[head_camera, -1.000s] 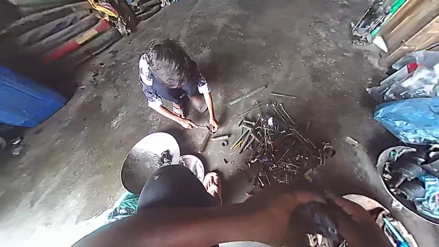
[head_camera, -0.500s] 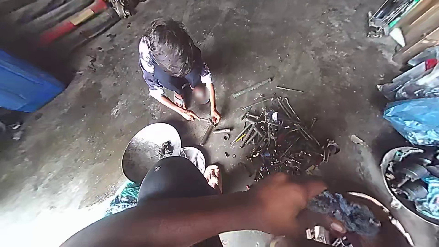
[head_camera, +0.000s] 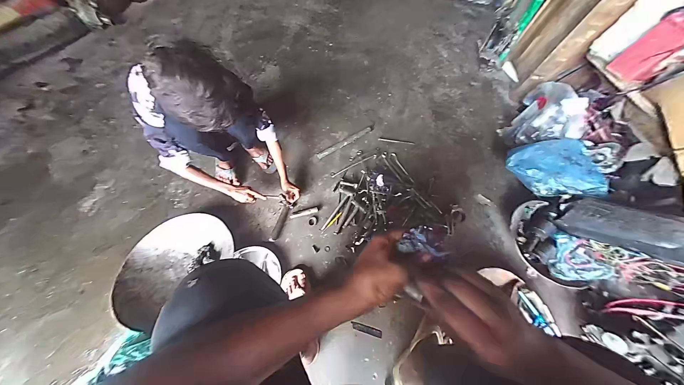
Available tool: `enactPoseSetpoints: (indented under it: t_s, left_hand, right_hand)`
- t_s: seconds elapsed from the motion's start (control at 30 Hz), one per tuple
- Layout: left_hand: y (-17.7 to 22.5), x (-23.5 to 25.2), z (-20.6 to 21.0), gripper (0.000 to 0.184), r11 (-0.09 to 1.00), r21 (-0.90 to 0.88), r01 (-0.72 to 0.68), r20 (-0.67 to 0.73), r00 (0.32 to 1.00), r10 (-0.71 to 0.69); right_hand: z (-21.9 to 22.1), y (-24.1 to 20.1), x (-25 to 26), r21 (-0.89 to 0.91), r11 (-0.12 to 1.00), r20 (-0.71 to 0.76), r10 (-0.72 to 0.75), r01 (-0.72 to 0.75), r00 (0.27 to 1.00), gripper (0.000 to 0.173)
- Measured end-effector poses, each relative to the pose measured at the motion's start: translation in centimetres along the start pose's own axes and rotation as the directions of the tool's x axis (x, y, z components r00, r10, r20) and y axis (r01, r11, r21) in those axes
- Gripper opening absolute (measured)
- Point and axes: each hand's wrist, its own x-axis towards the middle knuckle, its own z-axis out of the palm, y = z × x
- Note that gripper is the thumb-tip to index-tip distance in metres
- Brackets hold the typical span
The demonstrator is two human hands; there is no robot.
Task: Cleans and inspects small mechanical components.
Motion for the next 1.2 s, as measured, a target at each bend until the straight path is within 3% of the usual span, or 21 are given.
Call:
enactPoseSetpoints:
  t_s: [0.07,0.13,0.2,0.3,0.33,0.43,0.47,0.57,0.6,0.67,0.7,0.8,0.93,1.0,1.03,1.1,1.17,1.2]
  left_hand:
    - [0.6,0.2,-0.2,0.026,0.989,0.020,0.146,0.004,0.989,-0.146]
    - [1.3,0.5,-0.7,0.028,0.984,0.007,0.181,-0.052,0.982,-0.180]
    - [2.3,1.3,-1.6,0.026,0.991,0.069,0.113,-0.152,0.983,-0.102]
    - [3.8,1.9,-4.1,0.020,0.900,0.424,-0.104,-0.111,0.980,0.166]
    - [4.5,1.6,-4.5,0.026,0.848,0.517,-0.121,-0.095,0.976,0.198]
    - [5.3,0.2,-4.7,0.055,0.815,0.565,-0.127,-0.049,0.981,0.187]
    - [5.1,0.0,-4.7,0.056,0.792,0.598,-0.125,-0.020,0.985,0.170]
    - [3.7,-0.2,-4.7,0.024,0.670,0.709,-0.221,0.144,0.975,0.170]
    - [3.4,-0.2,-4.5,0.022,0.624,0.740,-0.249,0.189,0.969,0.162]
    - [3.4,-0.3,-3.9,0.070,0.581,0.770,-0.262,0.258,0.962,0.092]
    - [3.3,-0.3,-3.7,0.076,0.596,0.745,-0.300,0.297,0.949,0.107]
    - [2.4,-0.4,-3.1,0.048,0.637,0.643,-0.426,0.343,0.903,0.258]
    - [1.6,-0.5,-2.3,0.030,0.700,0.574,-0.425,0.288,0.905,0.313]
    - [1.4,-0.3,-2.1,0.027,0.800,0.402,-0.446,0.279,0.892,0.357]
    - [1.3,-0.1,-1.9,0.027,0.830,0.312,-0.463,0.281,0.879,0.385]
    - [0.9,0.1,-1.7,0.030,0.850,0.216,-0.481,0.262,0.867,0.425]
    - [0.3,0.3,-1.6,0.029,0.851,0.203,-0.484,0.224,0.869,0.441]
    - [0.2,0.3,-1.6,0.028,0.841,0.214,-0.496,0.205,0.865,0.458]
  right_hand:
    - [0.1,0.2,0.0,0.055,0.998,-0.017,0.014,-0.013,1.000,0.025]
    - [0.2,0.7,-0.1,0.198,0.971,-0.059,0.151,-0.137,0.987,0.030]
    - [-0.6,1.2,0.0,0.333,0.916,-0.079,0.262,-0.222,0.962,0.032]
    - [-1.2,1.7,-0.4,0.527,0.799,-0.080,0.385,-0.289,0.920,0.031]
    - [-1.2,2.0,-0.4,0.555,0.777,-0.085,0.407,-0.295,0.910,0.031]
    - [-1.6,2.8,-0.6,0.528,0.796,-0.127,0.418,-0.296,0.899,0.029]
    - [-1.7,2.9,-0.6,0.511,0.804,-0.136,0.423,-0.302,0.896,0.028]
    - [-1.7,3.1,-0.5,0.496,0.812,-0.151,0.430,-0.309,0.890,0.026]
    - [-1.6,3.1,-0.4,0.492,0.813,-0.151,0.432,-0.311,0.889,0.026]
    - [-1.4,3.2,-0.3,0.475,0.822,-0.151,0.428,-0.314,0.891,0.024]
    - [-1.3,3.2,-0.2,0.457,0.833,-0.154,0.419,-0.311,0.895,0.024]
    - [-1.0,3.1,0.0,0.377,0.880,-0.171,0.374,-0.290,0.912,0.024]
    - [-0.6,2.6,0.6,0.380,0.871,-0.181,0.399,-0.310,0.899,0.026]
    - [0.0,2.0,1.2,0.598,0.713,-0.127,0.535,-0.366,0.835,0.041]
    - [0.3,1.5,1.4,0.727,0.567,-0.034,0.593,-0.387,0.804,0.053]
    - [0.6,0.4,1.9,0.893,0.201,0.207,0.612,-0.403,0.763,0.069]
    - [0.7,-0.6,2.2,0.914,-0.179,0.400,0.563,-0.365,0.723,0.075]
    - [0.8,-0.8,2.5,0.890,-0.308,0.455,0.545,-0.336,0.704,0.072]
